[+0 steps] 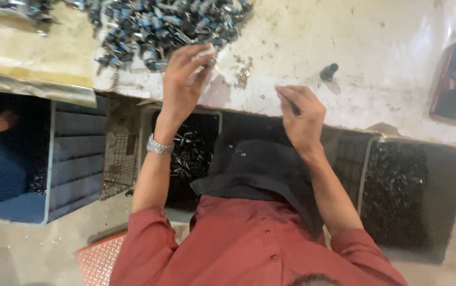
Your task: The person picks up black rubber caps and small metal inserts from the workbench, presses an insert into each cap by hand, and places the assembled caps into a honeycomb tray. They also gather scattered caps and inserts into piles and reach across the bench to collect more parts.
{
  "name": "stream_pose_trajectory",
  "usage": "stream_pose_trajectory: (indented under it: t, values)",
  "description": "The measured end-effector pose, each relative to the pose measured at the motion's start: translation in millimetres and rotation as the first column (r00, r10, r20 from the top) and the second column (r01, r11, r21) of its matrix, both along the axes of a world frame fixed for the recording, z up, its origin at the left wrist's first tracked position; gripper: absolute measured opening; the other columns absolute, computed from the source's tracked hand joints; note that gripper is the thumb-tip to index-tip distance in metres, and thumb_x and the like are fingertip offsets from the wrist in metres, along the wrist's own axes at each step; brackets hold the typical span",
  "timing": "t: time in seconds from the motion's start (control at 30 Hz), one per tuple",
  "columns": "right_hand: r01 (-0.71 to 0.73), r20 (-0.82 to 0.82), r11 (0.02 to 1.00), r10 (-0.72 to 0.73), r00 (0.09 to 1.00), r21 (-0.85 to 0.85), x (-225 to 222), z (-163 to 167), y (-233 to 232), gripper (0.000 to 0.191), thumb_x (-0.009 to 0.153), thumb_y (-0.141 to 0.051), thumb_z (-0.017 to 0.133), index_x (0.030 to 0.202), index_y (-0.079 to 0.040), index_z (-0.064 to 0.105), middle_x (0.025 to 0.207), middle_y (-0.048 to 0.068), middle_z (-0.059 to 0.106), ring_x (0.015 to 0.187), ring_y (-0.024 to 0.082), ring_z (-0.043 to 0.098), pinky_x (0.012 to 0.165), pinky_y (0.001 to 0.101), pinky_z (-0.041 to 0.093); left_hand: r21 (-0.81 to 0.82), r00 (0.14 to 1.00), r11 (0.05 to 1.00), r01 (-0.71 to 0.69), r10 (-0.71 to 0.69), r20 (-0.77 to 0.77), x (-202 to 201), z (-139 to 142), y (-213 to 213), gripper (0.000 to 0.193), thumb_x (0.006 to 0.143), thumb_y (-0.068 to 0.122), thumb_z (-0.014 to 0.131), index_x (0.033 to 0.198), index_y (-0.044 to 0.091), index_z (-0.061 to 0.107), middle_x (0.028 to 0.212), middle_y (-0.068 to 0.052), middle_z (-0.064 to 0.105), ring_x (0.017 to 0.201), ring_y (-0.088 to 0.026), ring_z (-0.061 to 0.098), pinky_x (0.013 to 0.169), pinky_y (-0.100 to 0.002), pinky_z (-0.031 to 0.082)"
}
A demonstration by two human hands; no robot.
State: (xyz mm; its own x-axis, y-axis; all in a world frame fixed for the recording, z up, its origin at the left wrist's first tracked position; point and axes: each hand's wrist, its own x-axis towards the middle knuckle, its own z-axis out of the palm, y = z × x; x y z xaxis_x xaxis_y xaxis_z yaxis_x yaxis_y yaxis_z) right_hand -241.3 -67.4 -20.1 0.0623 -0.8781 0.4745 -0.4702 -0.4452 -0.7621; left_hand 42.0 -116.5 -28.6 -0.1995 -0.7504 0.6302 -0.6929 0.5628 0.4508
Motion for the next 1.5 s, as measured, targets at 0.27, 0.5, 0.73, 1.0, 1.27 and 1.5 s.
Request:
stream_pose_trajectory:
  t: [0.27,0.5,0.73,1.0,1.27,1.5]
  values:
    - [-0.038,0.319,0.947,-0.069,0.945,0.318,2.3,7.3,6.6,0.022,0.094,0.005,0.071,0.113,-0.005,0.065,0.104,0.012,0.076,0.095,0.012,0.074,0.077,0.0198,0.059,0.429,0.252,0.767,0.477,0.349,-0.903,-100.2,-11.9,79.4,0.030,0.111,0.017,0.060,0.134,0.000,0.070,0.096,-0.004,0.071,0.089,-0.009,0.063,0.080,-0.024,0.053]
    - [-0.100,0.391,0.983,0.033,0.920,0.153,-13.0,6.4,42.1,0.017,0.098,0.013,0.077,0.108,0.003,0.068,0.116,0.013,0.070,0.092,0.009,0.067,0.074,0.0197,0.054,0.284,-0.057,0.504,0.816,0.558,-0.828,-142.7,-19.8,99.7,0.030,0.105,0.016,0.067,0.121,-0.009,0.071,0.092,-0.008,0.072,0.076,-0.012,0.065,0.072,-0.027,0.055]
    - [-0.017,0.207,0.991,-0.011,0.978,0.136,-23.2,6.1,51.6,0.018,0.094,0.012,0.079,0.105,0.002,0.070,0.107,0.013,0.074,0.086,0.009,0.065,0.068,0.0178,0.050,0.384,0.155,0.607,0.696,0.395,-0.906,-144.0,-8.9,104.7,0.021,0.101,0.012,0.072,0.113,-0.005,0.076,0.095,-0.007,0.075,0.081,-0.010,0.066,0.074,-0.025,0.056]
    - [-0.288,0.553,0.672,-0.217,0.804,0.682,-61.3,0.5,52.2,0.020,0.083,0.009,0.079,0.102,0.004,0.074,0.085,0.012,0.070,0.056,0.010,0.050,0.043,0.0200,0.034,0.541,0.705,0.560,0.627,-0.114,-0.700,-120.4,13.9,85.9,0.016,0.095,0.010,0.079,0.109,0.005,0.077,0.097,-0.005,0.079,0.088,-0.008,0.072,0.079,-0.023,0.058]
    - [-0.273,0.740,0.926,-0.010,0.673,0.261,-98.0,5.8,78.2,0.022,0.110,-0.024,0.059,0.120,-0.006,0.051,0.098,0.009,0.066,0.090,0.015,0.061,0.088,0.0322,0.053,0.245,0.943,0.936,0.252,-0.180,-0.281,-202.4,-3.8,-2.7,0.038,0.090,0.020,0.080,0.121,0.000,0.070,0.111,-0.017,0.071,0.093,-0.032,0.068,0.082,-0.038,0.055]
    - [-0.238,0.823,0.886,-0.229,0.519,0.397,-114.3,-12.8,80.1,0.032,0.104,-0.024,0.059,0.132,-0.010,0.048,0.081,0.003,0.053,0.070,0.014,0.051,0.065,0.0282,0.045,0.225,0.913,0.930,0.292,-0.201,-0.354,-225.3,13.4,6.2,0.030,0.097,0.010,0.075,0.126,0.007,0.067,0.123,-0.012,0.070,0.115,-0.031,0.067,0.100,-0.040,0.055]
